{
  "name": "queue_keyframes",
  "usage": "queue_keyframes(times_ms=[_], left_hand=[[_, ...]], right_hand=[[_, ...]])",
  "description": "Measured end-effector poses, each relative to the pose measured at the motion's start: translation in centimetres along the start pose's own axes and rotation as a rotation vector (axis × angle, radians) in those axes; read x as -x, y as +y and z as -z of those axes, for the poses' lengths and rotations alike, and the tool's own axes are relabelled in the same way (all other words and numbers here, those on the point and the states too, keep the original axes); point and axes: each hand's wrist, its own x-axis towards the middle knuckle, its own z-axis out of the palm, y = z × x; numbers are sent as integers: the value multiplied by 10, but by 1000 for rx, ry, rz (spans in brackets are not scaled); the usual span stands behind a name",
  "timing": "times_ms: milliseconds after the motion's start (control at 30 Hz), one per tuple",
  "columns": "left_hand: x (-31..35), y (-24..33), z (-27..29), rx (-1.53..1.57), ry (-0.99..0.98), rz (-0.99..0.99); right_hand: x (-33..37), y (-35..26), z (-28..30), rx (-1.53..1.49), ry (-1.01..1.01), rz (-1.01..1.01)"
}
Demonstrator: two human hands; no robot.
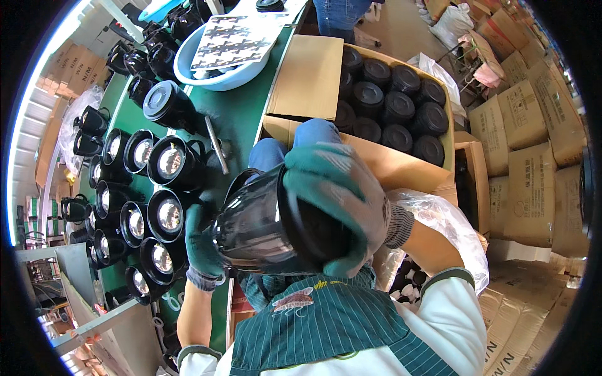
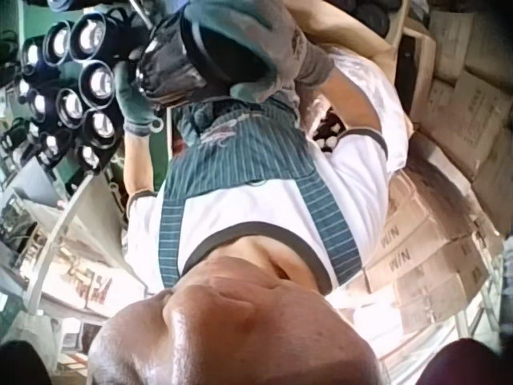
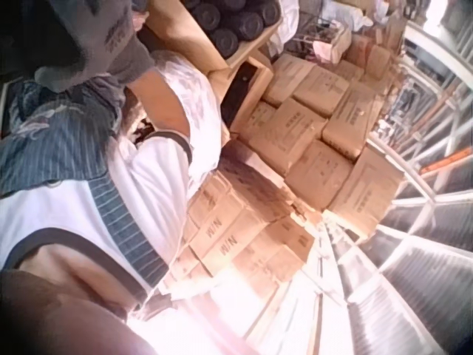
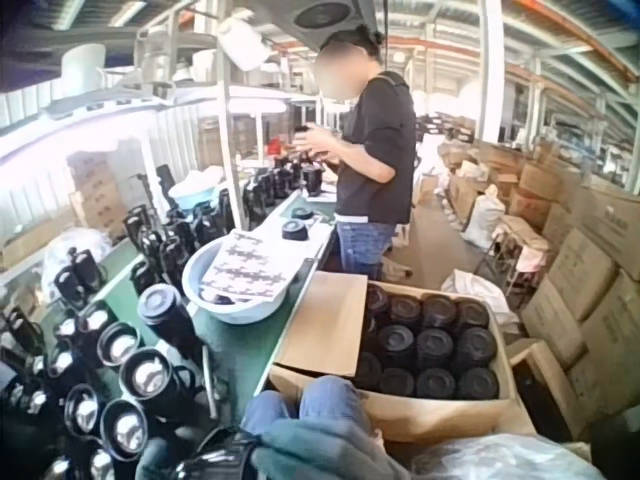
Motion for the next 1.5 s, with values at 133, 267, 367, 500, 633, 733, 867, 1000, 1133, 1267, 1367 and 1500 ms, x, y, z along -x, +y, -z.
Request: queue_keyframes(times_ms=[133,267,367,500,633,733,867,1000,1133,1267,1367,1500], left_hand=[[-4,-7,36,-40,82,-156],[13,6,25,-475,-172,-489],[22,29,43,-688,-133,-719],[40,41,26,-1002,-37,-914],[38,37,32,-946,-50,-1031],[-1,19,70,-553,306,-927],[-31,-25,75,256,-80,-247],[-10,-46,77,237,-109,-157],[7,-45,82,193,-85,-193],[8,-38,79,124,-71,-224],[7,-29,74,78,-60,-264],[17,-3,57,-69,-15,-380]], right_hand=[[-2,-19,-11,40,-47,-1],[24,-10,-33,118,109,28],[44,11,-65,-30,303,-160],[87,45,-113,-589,623,-927],[69,39,-98,-683,488,-759],[8,11,-59,-474,315,-395],[25,-6,-76,-622,397,-713],[-8,-32,-67,-285,115,-191],[-14,-40,-81,-185,144,-121],[-16,-41,-86,-166,138,-71],[-20,-35,-89,-160,123,-82],[-21,-12,-94,-358,166,-312]])
